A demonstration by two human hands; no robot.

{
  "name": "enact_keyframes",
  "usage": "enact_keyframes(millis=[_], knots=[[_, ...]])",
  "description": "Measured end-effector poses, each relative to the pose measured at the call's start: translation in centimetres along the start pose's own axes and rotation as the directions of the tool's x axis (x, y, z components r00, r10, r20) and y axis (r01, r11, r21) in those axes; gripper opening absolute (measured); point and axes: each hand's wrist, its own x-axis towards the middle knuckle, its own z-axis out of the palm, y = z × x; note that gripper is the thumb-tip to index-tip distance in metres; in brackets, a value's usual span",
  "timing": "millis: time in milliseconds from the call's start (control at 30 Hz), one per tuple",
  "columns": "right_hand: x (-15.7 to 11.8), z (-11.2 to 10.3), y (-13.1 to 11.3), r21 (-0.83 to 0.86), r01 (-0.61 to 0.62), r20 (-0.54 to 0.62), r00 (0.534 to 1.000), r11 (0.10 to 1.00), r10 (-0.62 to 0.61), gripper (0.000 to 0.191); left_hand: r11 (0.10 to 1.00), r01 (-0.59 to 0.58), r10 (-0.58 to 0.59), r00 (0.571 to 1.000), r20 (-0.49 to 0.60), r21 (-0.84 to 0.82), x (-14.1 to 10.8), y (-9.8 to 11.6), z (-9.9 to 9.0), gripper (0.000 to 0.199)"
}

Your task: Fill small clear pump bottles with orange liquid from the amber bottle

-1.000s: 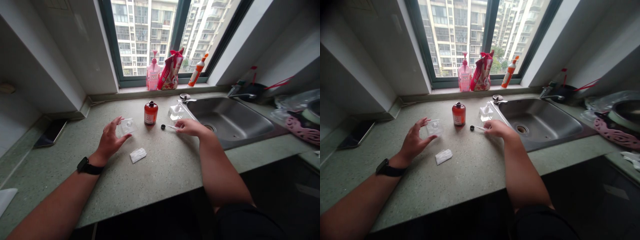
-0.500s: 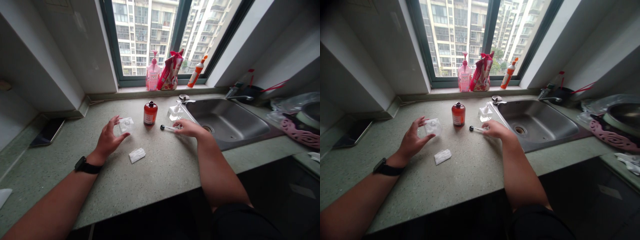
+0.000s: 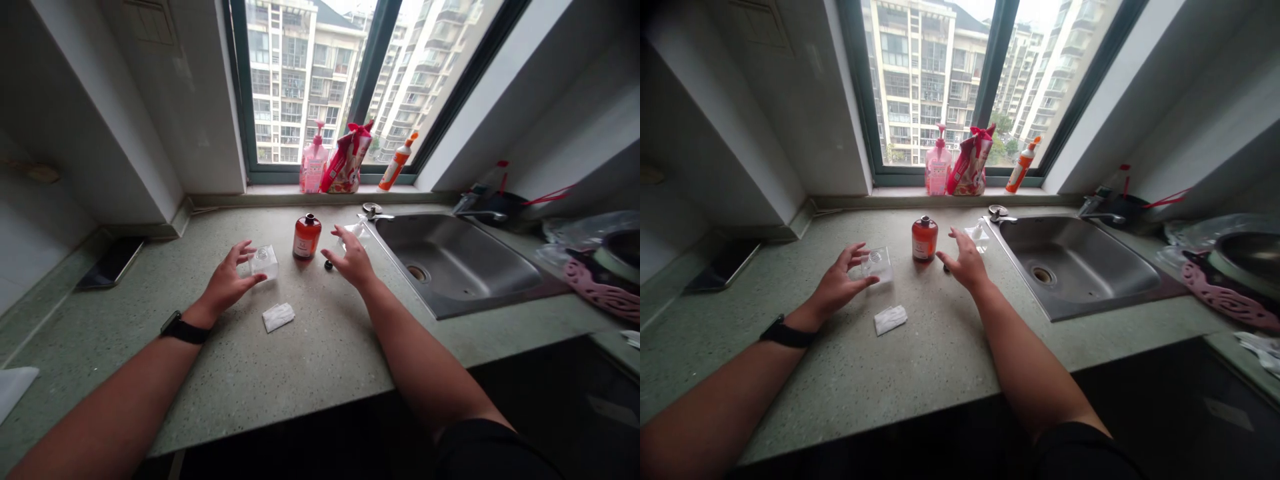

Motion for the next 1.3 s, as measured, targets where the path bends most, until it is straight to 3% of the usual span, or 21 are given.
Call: enact_keyframes(millis=[200, 433, 700, 1067, 1300], knots=[[2.9, 3.4, -1.6, 0.053, -0.136, 0.058, 0.989, 0.989, 0.133, 0.113, 0.999, 0.021, -0.021, 1.0, 0.018, -0.04, 0.0, -0.5, 0.1, 0.091], [3.6, 5.4, -1.5, 0.114, -0.105, 0.097, 0.991, 0.988, 0.094, 0.085, 0.997, 0.017, -0.014, 0.999, 0.048, -0.078, 0.0, -1.0, 0.2, 0.089], [1.4, 5.8, -1.4, 0.04, 0.006, 0.04, 0.999, 0.999, -0.008, 0.081, 0.997, 0.056, -0.053, 0.995, 0.086, -0.043, -0.1, -0.9, 0.0, 0.093], [0.6, 6.4, -2.2, -0.022, -0.021, 0.105, 0.994, 1.0, 0.023, 0.085, 1.0, -0.013, 0.009, 0.982, 0.187, 0.023, -0.2, -0.7, -1.0, 0.097], [0.7, 6.1, -2.6, -0.006, 0.004, 0.124, 0.992, 1.0, -0.003, 0.072, 0.996, 0.012, -0.031, 0.976, 0.213, 0.092, 0.0, -0.7, -1.7, 0.069]])
